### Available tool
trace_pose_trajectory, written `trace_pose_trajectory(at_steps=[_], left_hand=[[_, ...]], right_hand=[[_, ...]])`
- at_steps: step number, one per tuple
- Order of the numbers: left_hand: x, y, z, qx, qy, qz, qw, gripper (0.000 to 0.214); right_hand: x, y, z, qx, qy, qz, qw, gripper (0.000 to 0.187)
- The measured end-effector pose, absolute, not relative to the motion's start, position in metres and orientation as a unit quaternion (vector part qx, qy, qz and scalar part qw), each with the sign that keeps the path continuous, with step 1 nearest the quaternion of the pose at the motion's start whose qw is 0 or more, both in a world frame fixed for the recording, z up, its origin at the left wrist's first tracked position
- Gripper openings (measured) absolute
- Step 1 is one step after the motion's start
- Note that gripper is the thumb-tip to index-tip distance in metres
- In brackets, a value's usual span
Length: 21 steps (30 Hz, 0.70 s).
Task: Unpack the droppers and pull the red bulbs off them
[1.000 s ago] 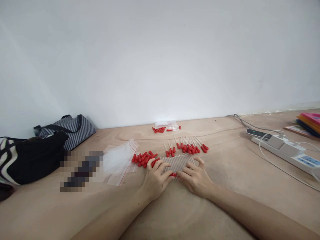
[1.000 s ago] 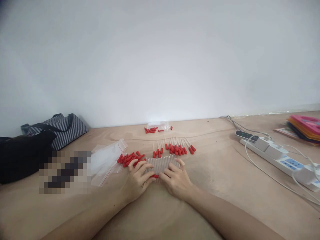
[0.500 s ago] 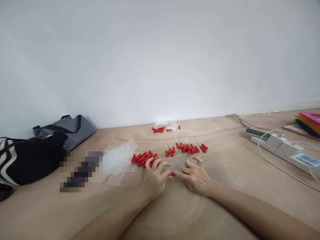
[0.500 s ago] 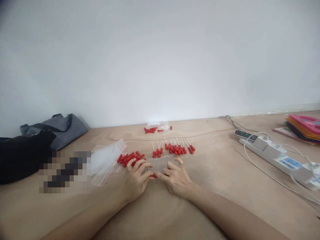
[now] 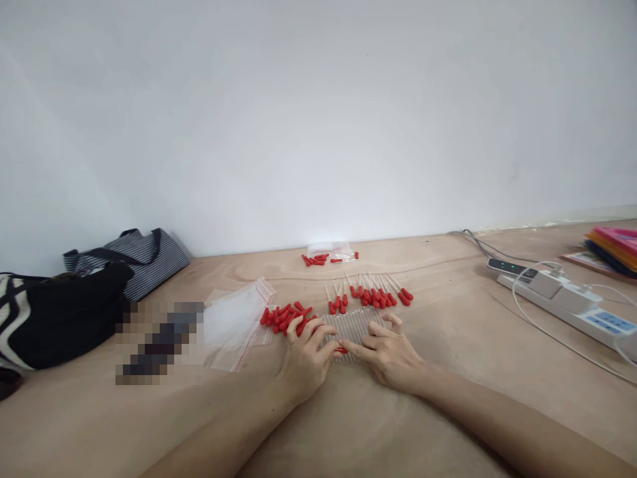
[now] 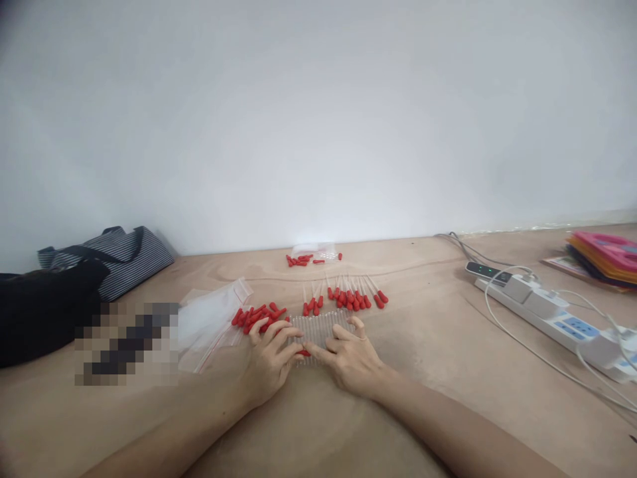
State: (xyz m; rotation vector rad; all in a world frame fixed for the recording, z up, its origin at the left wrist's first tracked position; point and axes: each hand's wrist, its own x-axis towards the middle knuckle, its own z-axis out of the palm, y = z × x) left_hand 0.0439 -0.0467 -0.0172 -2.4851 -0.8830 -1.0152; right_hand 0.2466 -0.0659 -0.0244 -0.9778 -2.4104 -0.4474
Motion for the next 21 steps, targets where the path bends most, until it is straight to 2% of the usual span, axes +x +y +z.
trace_pose_trajectory(at_steps=[4,8,11,14,18,21], left_hand=[[0.045,-0.047,-0.017,-0.865,-0.304,-0.364,0.164,0.017],[0.044,-0.048,-0.016,-0.861,-0.311,-0.366,0.168,0.017],[0.039,-0.046,-0.011,-0.843,-0.345,-0.382,0.157,0.02],[0.033,-0.041,-0.003,-0.825,-0.38,-0.394,0.138,0.02],[0.026,-0.033,0.004,-0.809,-0.435,-0.38,0.113,0.013],[0.016,-0.025,0.01,-0.769,-0.522,-0.359,0.087,0.016]], right_hand=[[0.246,-0.069,-0.022,-0.366,-0.885,-0.16,0.239,0.051],[0.246,-0.071,-0.019,-0.384,-0.881,-0.15,0.234,0.039],[0.259,-0.068,-0.016,-0.39,-0.88,-0.151,0.226,0.044],[0.277,-0.061,-0.016,-0.443,-0.854,-0.137,0.234,0.047],[0.292,-0.052,-0.022,-0.555,-0.788,-0.091,0.252,0.032],[0.291,-0.049,-0.028,-0.588,-0.762,-0.078,0.26,0.03]])
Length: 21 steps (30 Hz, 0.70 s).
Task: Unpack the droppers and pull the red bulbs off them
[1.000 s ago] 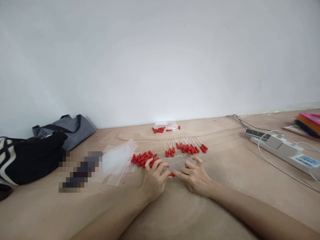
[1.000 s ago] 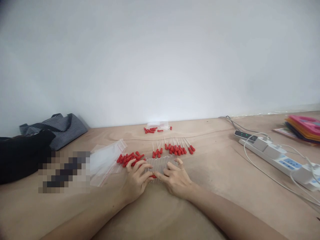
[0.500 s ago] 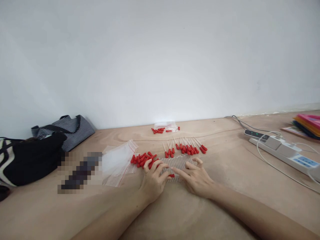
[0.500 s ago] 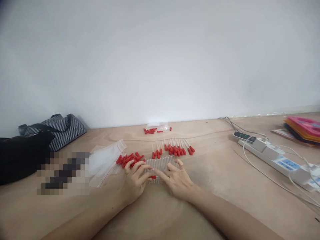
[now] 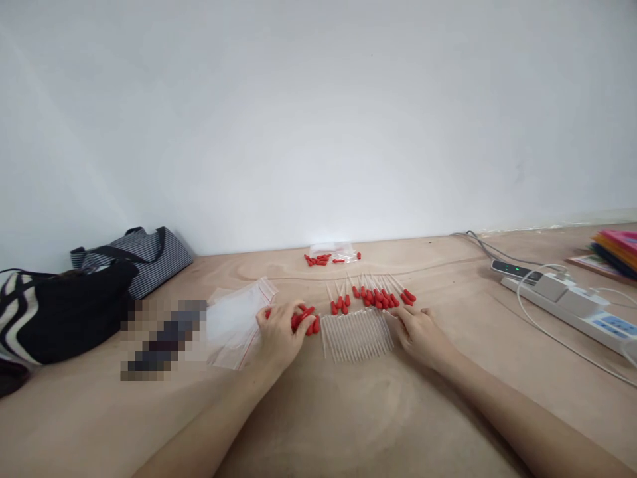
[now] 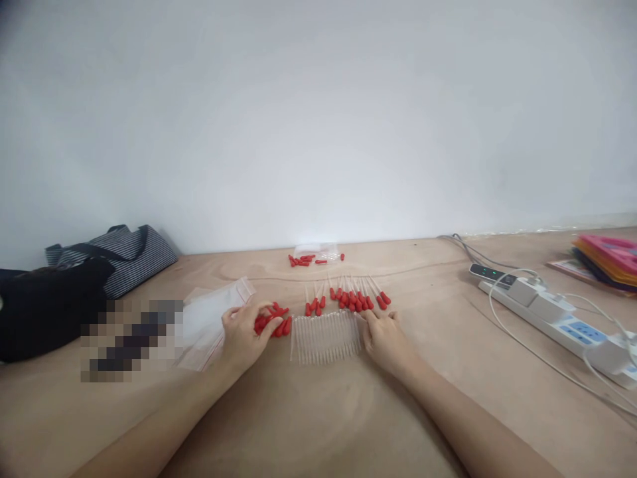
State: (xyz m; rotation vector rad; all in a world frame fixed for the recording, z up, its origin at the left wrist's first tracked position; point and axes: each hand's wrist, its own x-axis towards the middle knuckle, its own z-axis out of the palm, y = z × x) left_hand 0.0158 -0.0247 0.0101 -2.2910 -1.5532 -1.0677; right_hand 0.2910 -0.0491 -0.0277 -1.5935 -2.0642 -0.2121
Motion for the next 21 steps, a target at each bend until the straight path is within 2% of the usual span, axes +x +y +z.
trace_pose_trajectory(at_steps=[4,9,17,21], left_hand=[[-0.005,-0.009,0.019,-0.704,-0.621,-0.339,0.061,0.025],[-0.029,0.01,0.027,-0.662,-0.686,-0.298,0.048,0.025],[-0.033,0.027,0.02,-0.716,-0.653,-0.211,0.124,0.023],[-0.027,0.032,0.017,-0.732,-0.643,-0.188,0.125,0.023]], right_hand=[[0.286,-0.045,-0.037,-0.609,-0.736,-0.084,0.284,0.03],[0.282,-0.04,-0.046,-0.596,-0.735,-0.066,0.316,0.026],[0.276,-0.046,-0.041,-0.583,-0.744,-0.017,0.327,0.027],[0.273,-0.05,-0.039,-0.574,-0.751,-0.015,0.326,0.029]])
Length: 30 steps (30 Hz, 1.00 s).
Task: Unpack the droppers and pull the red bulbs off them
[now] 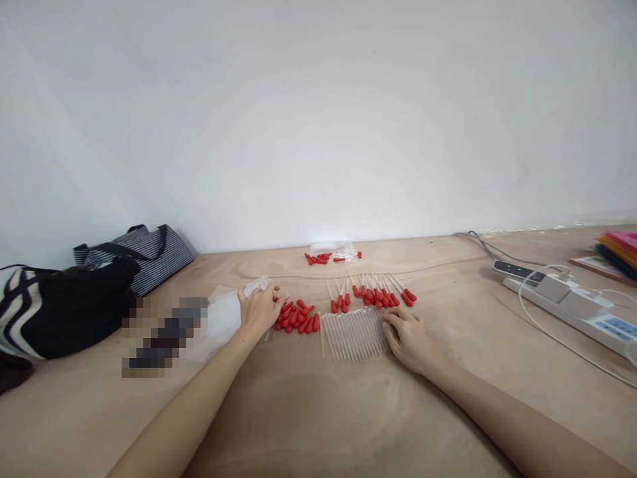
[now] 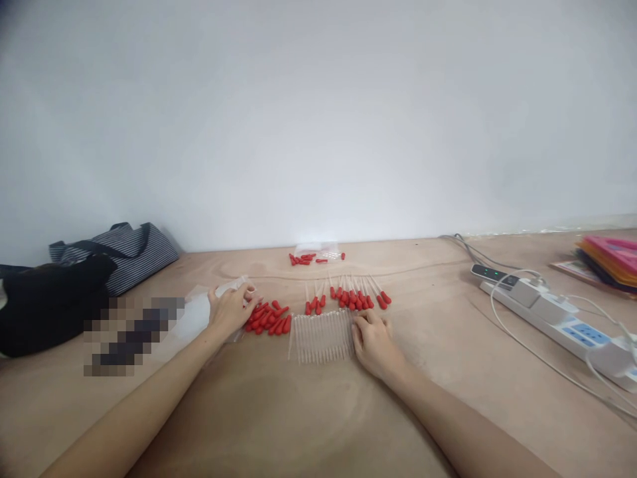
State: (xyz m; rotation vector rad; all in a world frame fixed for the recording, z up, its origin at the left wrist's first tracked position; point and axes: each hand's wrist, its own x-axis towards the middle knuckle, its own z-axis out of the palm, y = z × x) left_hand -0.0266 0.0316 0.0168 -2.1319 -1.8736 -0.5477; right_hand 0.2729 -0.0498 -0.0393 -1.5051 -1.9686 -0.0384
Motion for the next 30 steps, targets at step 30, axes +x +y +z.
trace_pose_trajectory(at_steps=[30], left_hand=[[0.105,0.047,0.021,-0.762,-0.63,-0.146,0.029,0.03]], right_hand=[[0.276,-0.055,-0.022,-0.466,-0.812,-0.066,0.345,0.021]])
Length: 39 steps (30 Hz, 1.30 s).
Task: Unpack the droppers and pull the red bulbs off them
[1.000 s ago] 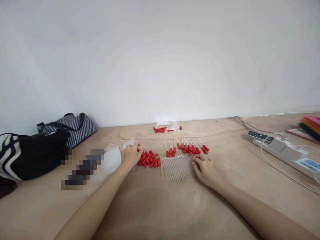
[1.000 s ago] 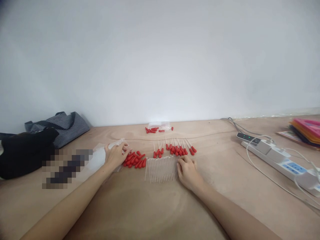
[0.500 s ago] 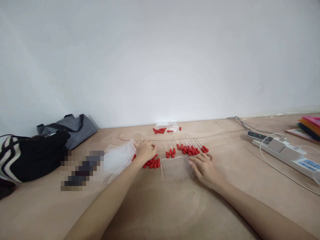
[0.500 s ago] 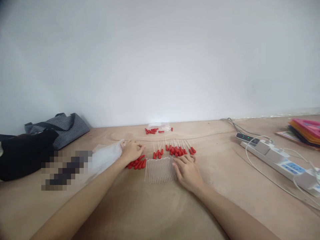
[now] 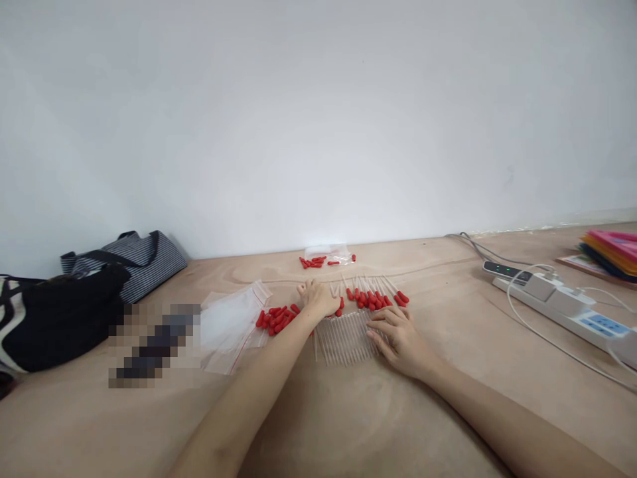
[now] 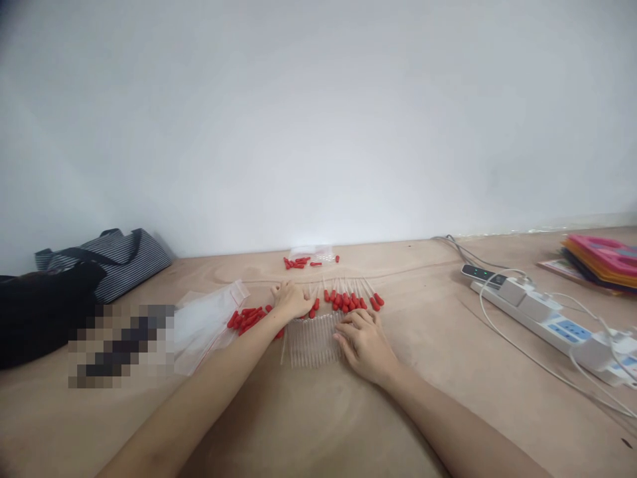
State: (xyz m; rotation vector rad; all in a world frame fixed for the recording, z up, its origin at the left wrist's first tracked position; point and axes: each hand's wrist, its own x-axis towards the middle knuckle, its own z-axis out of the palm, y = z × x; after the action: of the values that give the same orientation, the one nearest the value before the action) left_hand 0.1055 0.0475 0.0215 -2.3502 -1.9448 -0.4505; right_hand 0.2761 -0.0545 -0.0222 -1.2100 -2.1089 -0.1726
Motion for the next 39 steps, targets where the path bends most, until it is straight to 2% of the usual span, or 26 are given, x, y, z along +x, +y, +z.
trace_pose_trajectory(at_steps=[4,7,13,18,23,26,39], left_hand=[[0.097,0.04,0.03,-0.767,-0.62,-0.16,0.032,0.03],[0.08,0.02,0.037,-0.784,-0.594,-0.176,0.037,0.022],[0.042,-0.03,0.019,-0.851,-0.467,-0.234,0.063,0.015],[0.038,-0.044,-0.005,-0.867,-0.378,-0.313,0.089,0.014],[0.043,-0.044,-0.011,-0.868,-0.359,-0.33,0.092,0.017],[0.041,-0.043,-0.012,-0.861,-0.365,-0.341,0.092,0.017],[0.041,-0.042,-0.013,-0.861,-0.361,-0.341,0.111,0.009]], right_hand=[[0.281,-0.051,-0.024,-0.515,-0.766,-0.083,0.377,0.022],[0.286,-0.047,-0.026,-0.537,-0.734,-0.097,0.405,0.021],[0.281,-0.051,-0.025,-0.49,-0.758,-0.104,0.418,0.023],[0.256,-0.058,-0.021,-0.415,-0.806,-0.146,0.395,0.023],[0.228,-0.053,-0.023,-0.359,-0.831,-0.201,0.374,0.011],[0.219,-0.05,-0.025,-0.35,-0.829,-0.227,0.371,0.012],[0.225,-0.059,-0.021,-0.386,-0.846,-0.176,0.324,0.025]])
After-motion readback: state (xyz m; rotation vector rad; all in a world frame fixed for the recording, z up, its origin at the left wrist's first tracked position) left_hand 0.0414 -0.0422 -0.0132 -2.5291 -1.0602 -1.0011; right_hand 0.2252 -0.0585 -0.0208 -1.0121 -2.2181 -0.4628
